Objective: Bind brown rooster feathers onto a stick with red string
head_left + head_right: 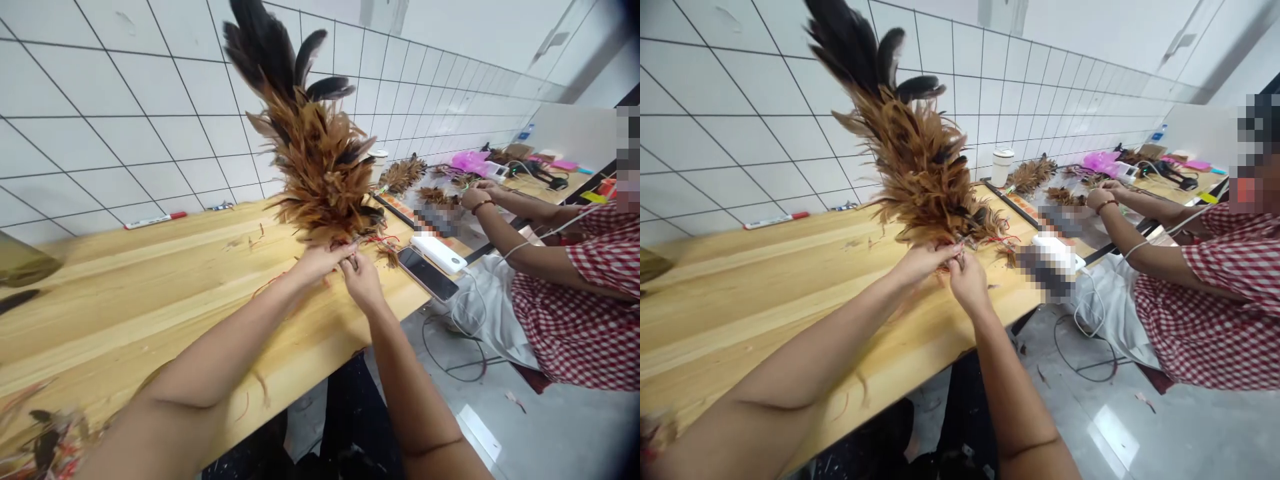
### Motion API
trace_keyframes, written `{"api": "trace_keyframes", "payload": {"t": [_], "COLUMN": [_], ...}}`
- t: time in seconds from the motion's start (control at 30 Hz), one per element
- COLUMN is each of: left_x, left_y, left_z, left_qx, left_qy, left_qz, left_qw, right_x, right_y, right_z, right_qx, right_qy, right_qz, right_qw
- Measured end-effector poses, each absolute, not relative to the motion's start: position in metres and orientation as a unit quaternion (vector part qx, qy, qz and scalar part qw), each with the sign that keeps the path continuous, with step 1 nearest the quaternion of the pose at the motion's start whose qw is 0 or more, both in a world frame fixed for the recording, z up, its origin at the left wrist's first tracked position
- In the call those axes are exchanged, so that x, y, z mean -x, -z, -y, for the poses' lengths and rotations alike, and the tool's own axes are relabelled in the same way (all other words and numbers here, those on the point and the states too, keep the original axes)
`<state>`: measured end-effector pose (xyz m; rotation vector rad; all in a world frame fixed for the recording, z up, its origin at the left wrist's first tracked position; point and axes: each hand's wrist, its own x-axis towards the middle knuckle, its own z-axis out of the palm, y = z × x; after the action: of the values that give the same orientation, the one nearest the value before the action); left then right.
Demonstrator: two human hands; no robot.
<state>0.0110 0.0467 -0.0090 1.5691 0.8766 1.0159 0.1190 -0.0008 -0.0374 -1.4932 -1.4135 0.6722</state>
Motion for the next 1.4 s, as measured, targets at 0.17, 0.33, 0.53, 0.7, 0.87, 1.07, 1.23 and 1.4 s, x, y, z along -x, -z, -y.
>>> {"api": "trace_keyframes", "payload": {"t": [0.17, 0.33, 0.53, 0.7, 0.87, 1.07, 1.23, 1.4], "left_x": [0.012, 0.021, 0.020, 0.006, 0.003, 0.004, 0.022, 0.057], "left_y": [0.003, 0.013, 0.029, 0.035, 0.041, 0.038, 0.038, 0.046], "left_z": [-0.066, -0.069, -0.069, -0.063, -0.059, -0.051, -0.074, -0.109], "left_qx": [-0.588, -0.617, -0.713, -0.805, -0.799, -0.781, -0.754, -0.778], "left_qy": [-0.328, -0.296, -0.331, -0.370, -0.427, -0.438, -0.357, -0.393], "left_qz": [-0.283, -0.281, -0.395, -0.411, -0.397, -0.384, -0.367, -0.461], "left_qw": [0.683, 0.673, 0.475, 0.213, 0.148, 0.223, 0.413, 0.166], "right_x": [-0.149, -0.148, -0.124, -0.118, -0.118, -0.128, -0.171, -0.209], "right_y": [0.021, 0.029, 0.052, 0.048, 0.049, 0.042, 0.018, 0.012], "right_z": [0.000, -0.019, -0.033, -0.035, -0.036, -0.029, -0.009, 0.022], "right_qx": [0.359, 0.270, 0.219, 0.305, 0.364, 0.314, 0.288, 0.326], "right_qy": [-0.657, -0.786, -0.804, -0.733, -0.693, -0.737, -0.714, -0.651], "right_qz": [0.484, 0.392, 0.303, 0.283, 0.255, 0.246, 0.280, 0.295], "right_qw": [0.453, 0.395, 0.462, 0.539, 0.567, 0.545, 0.574, 0.619]}}
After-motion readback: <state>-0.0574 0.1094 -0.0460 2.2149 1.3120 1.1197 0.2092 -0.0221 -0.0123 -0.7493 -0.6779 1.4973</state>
